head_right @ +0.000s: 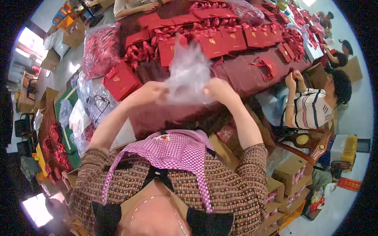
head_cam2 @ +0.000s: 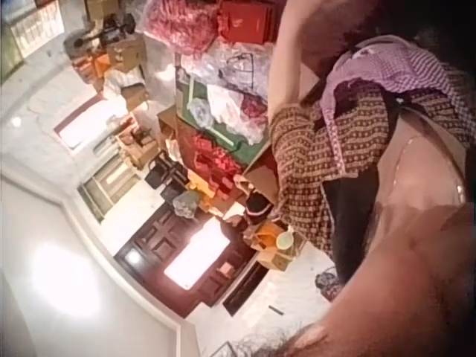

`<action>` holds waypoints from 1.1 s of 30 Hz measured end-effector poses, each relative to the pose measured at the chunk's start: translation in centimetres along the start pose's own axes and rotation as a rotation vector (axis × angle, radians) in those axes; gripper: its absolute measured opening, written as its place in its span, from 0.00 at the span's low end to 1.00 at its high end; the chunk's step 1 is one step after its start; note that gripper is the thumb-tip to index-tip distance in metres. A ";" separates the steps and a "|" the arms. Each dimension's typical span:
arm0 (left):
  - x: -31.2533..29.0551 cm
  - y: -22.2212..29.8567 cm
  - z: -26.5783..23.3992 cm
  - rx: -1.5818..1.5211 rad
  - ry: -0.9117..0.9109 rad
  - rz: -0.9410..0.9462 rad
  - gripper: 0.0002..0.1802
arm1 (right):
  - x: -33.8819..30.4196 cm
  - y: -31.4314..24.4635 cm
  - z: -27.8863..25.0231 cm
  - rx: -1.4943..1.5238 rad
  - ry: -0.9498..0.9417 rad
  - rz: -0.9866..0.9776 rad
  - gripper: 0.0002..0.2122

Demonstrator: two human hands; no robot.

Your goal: The person attaches red ribbons to small red gift bags by hand, then packs a stack of the completed gift bags into a larger plastic bag.

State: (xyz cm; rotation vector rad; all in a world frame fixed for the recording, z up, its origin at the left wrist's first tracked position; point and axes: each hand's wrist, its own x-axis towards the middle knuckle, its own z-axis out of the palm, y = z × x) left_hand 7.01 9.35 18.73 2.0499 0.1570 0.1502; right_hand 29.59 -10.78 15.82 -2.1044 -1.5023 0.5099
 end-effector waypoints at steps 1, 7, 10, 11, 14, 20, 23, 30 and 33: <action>-1.4 0.5 -0.7 -0.449 0.063 -0.256 0.17 | -0.3 0.9 0.3 0.198 -0.056 0.060 0.14; -1.2 2.0 -4.7 -0.745 0.430 -0.327 0.15 | -1.1 -5.1 -5.5 0.759 0.263 0.286 0.15; -2.7 2.2 -4.0 -0.628 0.561 -0.243 0.13 | -1.2 -6.3 -5.0 0.927 0.286 0.263 0.14; -3.2 2.5 -3.7 -0.582 0.617 -0.232 0.13 | -1.3 -6.4 -4.8 0.997 0.320 0.256 0.14; -4.3 1.2 -3.5 -0.592 0.616 -0.294 0.12 | -0.8 -3.7 -1.5 0.618 0.266 0.250 0.12; -6.5 -1.4 -3.2 -0.859 0.583 -0.353 0.10 | -0.6 -4.2 -2.1 0.640 0.206 0.272 0.19; -6.8 -2.4 -1.2 -0.936 0.598 -0.426 0.11 | -0.9 -5.8 -2.6 0.019 0.453 -0.003 0.24; -6.2 -4.0 2.6 -0.906 0.578 -0.324 0.10 | 0.2 -12.2 4.3 0.524 0.030 -0.318 0.09; -5.9 -4.2 4.0 -0.911 0.591 -0.328 0.09 | 3.7 -8.2 10.8 0.471 0.047 -0.055 0.10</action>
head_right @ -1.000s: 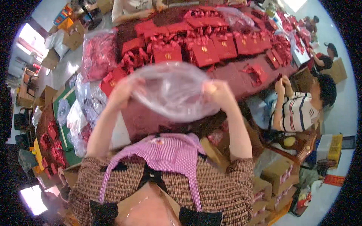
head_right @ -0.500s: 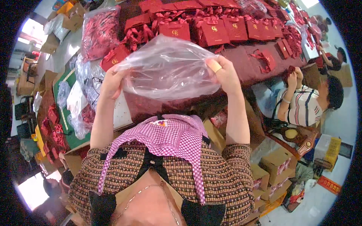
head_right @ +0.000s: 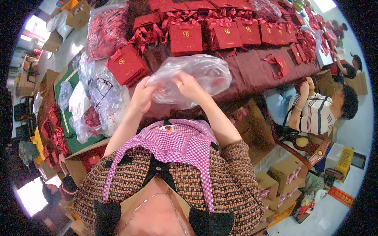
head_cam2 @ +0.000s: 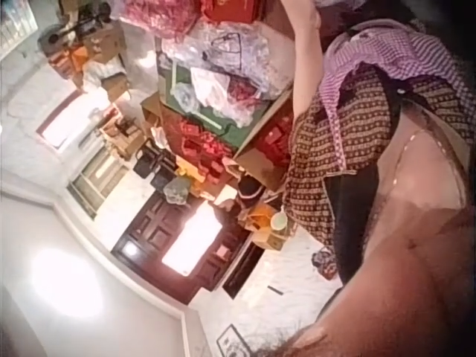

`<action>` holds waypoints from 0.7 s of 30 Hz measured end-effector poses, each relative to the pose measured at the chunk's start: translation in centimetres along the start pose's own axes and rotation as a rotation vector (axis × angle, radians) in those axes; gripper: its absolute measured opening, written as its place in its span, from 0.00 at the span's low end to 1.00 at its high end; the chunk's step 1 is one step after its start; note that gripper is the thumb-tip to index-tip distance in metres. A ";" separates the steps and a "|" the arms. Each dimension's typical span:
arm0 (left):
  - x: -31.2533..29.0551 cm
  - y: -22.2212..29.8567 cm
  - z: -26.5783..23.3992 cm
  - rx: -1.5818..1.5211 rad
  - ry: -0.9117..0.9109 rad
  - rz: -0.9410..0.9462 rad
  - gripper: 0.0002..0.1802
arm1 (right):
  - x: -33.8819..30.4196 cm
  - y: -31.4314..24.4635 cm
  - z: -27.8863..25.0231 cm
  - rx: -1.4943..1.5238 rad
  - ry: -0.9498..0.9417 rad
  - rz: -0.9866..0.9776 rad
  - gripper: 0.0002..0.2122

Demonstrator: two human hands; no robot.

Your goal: The person attaches red ribbons to small red gift bags by hand, then packs a stack of the completed gift bags into a larger plastic bag.

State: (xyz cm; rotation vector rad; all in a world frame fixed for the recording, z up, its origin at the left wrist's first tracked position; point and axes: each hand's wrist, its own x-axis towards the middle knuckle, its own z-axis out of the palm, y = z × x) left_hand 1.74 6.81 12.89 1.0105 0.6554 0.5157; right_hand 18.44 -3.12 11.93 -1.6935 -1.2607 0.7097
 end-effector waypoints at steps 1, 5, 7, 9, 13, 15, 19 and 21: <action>0.1 -0.6 -0.4 -0.022 -0.022 -0.007 0.10 | 0.3 2.1 0.8 0.000 0.002 0.002 0.10; -0.3 2.2 -0.7 -0.349 -0.013 -0.121 0.08 | 1.7 8.0 1.8 -0.288 -0.426 0.175 0.15; 1.0 -0.2 -5.9 -0.559 -0.098 -0.094 0.10 | 1.9 6.2 0.2 -0.344 -0.566 0.163 0.19; 1.9 -0.2 -7.6 -0.591 -0.048 -0.135 0.06 | 2.2 7.7 -0.7 -0.528 -0.623 0.399 0.23; 0.6 0.7 -8.9 -0.560 -0.295 -0.152 0.06 | 2.7 10.4 -1.2 -0.611 -0.574 0.440 0.28; -0.6 0.2 -6.8 -0.244 0.038 -0.157 0.09 | 3.1 9.9 -1.5 -0.655 -0.596 0.485 0.27; -2.3 2.2 -4.4 0.164 -0.019 -0.198 0.13 | 2.9 6.2 -2.7 -0.460 -0.643 0.483 0.26; -1.5 1.2 -4.7 0.255 0.126 -0.305 0.12 | 2.4 6.4 -2.3 -0.525 -0.727 0.236 0.23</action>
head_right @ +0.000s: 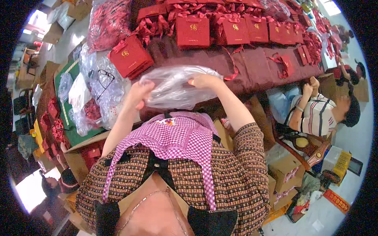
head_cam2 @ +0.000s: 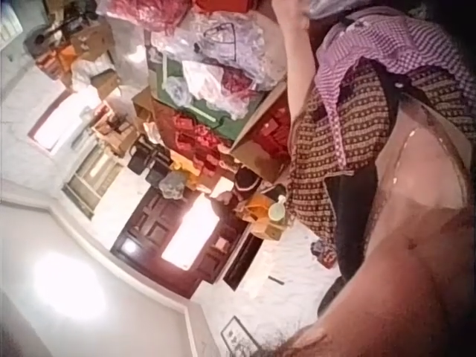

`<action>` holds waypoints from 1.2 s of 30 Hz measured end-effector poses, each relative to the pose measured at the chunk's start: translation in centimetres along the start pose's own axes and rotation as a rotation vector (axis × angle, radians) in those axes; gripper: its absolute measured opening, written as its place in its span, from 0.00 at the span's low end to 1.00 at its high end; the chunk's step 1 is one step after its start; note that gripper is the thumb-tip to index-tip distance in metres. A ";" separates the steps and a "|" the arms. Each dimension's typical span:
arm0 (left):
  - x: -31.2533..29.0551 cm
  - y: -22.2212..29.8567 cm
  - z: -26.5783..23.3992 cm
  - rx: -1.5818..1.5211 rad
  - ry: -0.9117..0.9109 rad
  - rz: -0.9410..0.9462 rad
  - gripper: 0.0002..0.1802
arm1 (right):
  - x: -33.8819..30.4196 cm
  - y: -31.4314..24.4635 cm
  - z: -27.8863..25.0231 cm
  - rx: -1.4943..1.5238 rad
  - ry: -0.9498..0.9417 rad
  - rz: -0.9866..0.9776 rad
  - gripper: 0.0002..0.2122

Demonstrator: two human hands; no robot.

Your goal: The person attaches red ribbons to small red gift bags by hand, then packs a stack of the completed gift bags into a larger plastic bag.

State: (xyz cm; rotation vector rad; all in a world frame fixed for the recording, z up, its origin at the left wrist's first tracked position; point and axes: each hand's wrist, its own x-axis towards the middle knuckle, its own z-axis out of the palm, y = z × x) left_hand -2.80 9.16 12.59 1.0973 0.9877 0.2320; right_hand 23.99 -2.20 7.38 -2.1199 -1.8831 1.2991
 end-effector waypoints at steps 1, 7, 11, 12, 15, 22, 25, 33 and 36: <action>0.9 -1.0 0.1 -0.174 0.076 0.066 0.08 | -2.0 -3.0 -1.7 0.052 -0.032 -0.106 0.20; 4.1 -2.2 -0.3 -0.401 0.185 0.067 0.02 | -5.2 -5.6 -3.3 0.029 0.065 -0.296 0.14; 3.9 -1.9 -0.5 -0.407 0.210 0.075 0.03 | -6.6 -5.3 -5.0 0.203 0.337 -0.428 0.12; 3.8 -1.7 -0.3 -0.401 0.204 0.073 0.03 | -6.2 -5.1 -4.9 0.207 0.343 -0.423 0.12; 4.2 -1.5 0.6 -0.407 0.122 0.074 0.06 | -2.6 -4.3 -2.7 0.409 0.272 -0.402 0.09; 1.0 2.0 2.8 -0.431 -0.149 0.279 0.14 | 3.2 -2.8 1.8 0.208 0.130 -0.238 0.13; -1.3 2.4 2.7 -0.524 0.003 0.330 0.12 | -1.0 -5.2 -2.5 -0.404 0.249 -0.268 0.13; 1.5 1.9 -0.7 -0.220 0.030 0.457 0.12 | -1.2 2.7 0.2 -0.090 0.646 0.015 0.14; 0.9 1.3 -0.8 0.418 -0.109 0.486 0.21 | -4.4 -2.0 -6.1 -0.014 0.309 0.060 0.19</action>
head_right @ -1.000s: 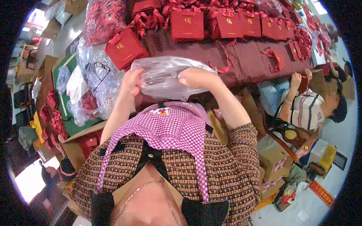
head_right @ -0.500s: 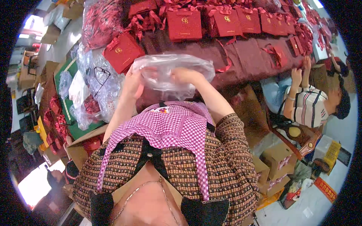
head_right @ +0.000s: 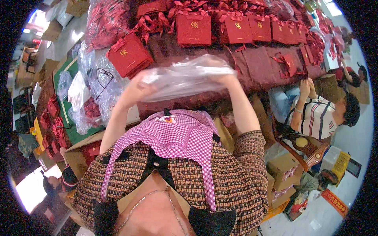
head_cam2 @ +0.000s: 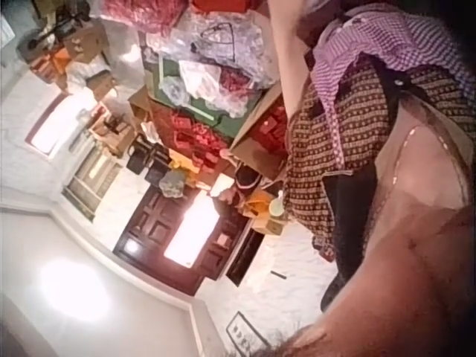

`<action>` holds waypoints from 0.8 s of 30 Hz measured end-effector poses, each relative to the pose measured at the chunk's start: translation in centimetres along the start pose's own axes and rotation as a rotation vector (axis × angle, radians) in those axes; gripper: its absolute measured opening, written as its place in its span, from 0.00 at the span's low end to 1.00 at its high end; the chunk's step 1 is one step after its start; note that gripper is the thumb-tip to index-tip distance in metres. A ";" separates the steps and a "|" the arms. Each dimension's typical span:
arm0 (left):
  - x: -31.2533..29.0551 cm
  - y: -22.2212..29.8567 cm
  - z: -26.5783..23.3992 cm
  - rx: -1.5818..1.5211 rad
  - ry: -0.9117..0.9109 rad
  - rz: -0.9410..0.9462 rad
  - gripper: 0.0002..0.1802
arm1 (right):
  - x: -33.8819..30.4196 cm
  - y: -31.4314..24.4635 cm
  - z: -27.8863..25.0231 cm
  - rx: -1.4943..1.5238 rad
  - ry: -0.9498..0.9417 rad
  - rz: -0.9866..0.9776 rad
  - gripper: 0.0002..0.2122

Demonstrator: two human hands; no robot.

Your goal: The person attaches red ribbons to small red gift bags by hand, then packs a stack of the completed gift bags into a larger plastic bag.

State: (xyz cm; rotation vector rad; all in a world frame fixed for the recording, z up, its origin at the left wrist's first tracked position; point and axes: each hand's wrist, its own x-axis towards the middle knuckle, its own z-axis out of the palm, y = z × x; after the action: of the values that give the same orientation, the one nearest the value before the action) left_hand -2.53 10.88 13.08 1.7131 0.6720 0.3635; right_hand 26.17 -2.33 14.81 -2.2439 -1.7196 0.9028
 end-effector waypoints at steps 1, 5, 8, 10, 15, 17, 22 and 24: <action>0.2 0.0 0.1 0.125 -0.142 0.017 0.21 | 0.2 1.4 -1.3 0.035 -0.023 0.002 0.20; 1.8 3.5 -1.6 -0.030 0.063 0.046 0.18 | -3.0 -2.1 -6.1 0.131 0.561 0.073 0.14; 0.6 12.2 -1.7 -0.084 0.322 0.325 0.22 | -4.8 -3.3 -6.0 0.053 0.747 0.038 0.15; 0.4 13.4 -0.1 -0.077 0.288 0.626 0.20 | -4.6 -2.3 -4.6 -0.079 0.363 0.194 0.17; 2.3 3.7 -0.1 -0.378 -0.072 -0.440 0.17 | -7.3 4.3 2.1 -0.240 0.258 -0.067 0.25; 2.3 0.8 -0.1 -0.297 0.156 0.081 0.16 | -6.8 3.5 1.6 -0.305 0.257 -0.115 0.25; 3.0 3.2 0.4 -0.394 0.170 -0.164 0.15 | -7.8 -1.8 -1.6 -0.043 -0.050 0.008 0.19; 2.7 2.8 -0.1 -0.419 0.203 -0.182 0.15 | -7.9 -1.9 -1.7 -0.009 -0.009 -0.108 0.18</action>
State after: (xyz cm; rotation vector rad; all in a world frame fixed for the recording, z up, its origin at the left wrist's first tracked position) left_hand 0.17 12.26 15.49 1.2183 0.8276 0.5150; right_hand 24.37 -8.64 19.92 -2.1316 -1.8325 0.8841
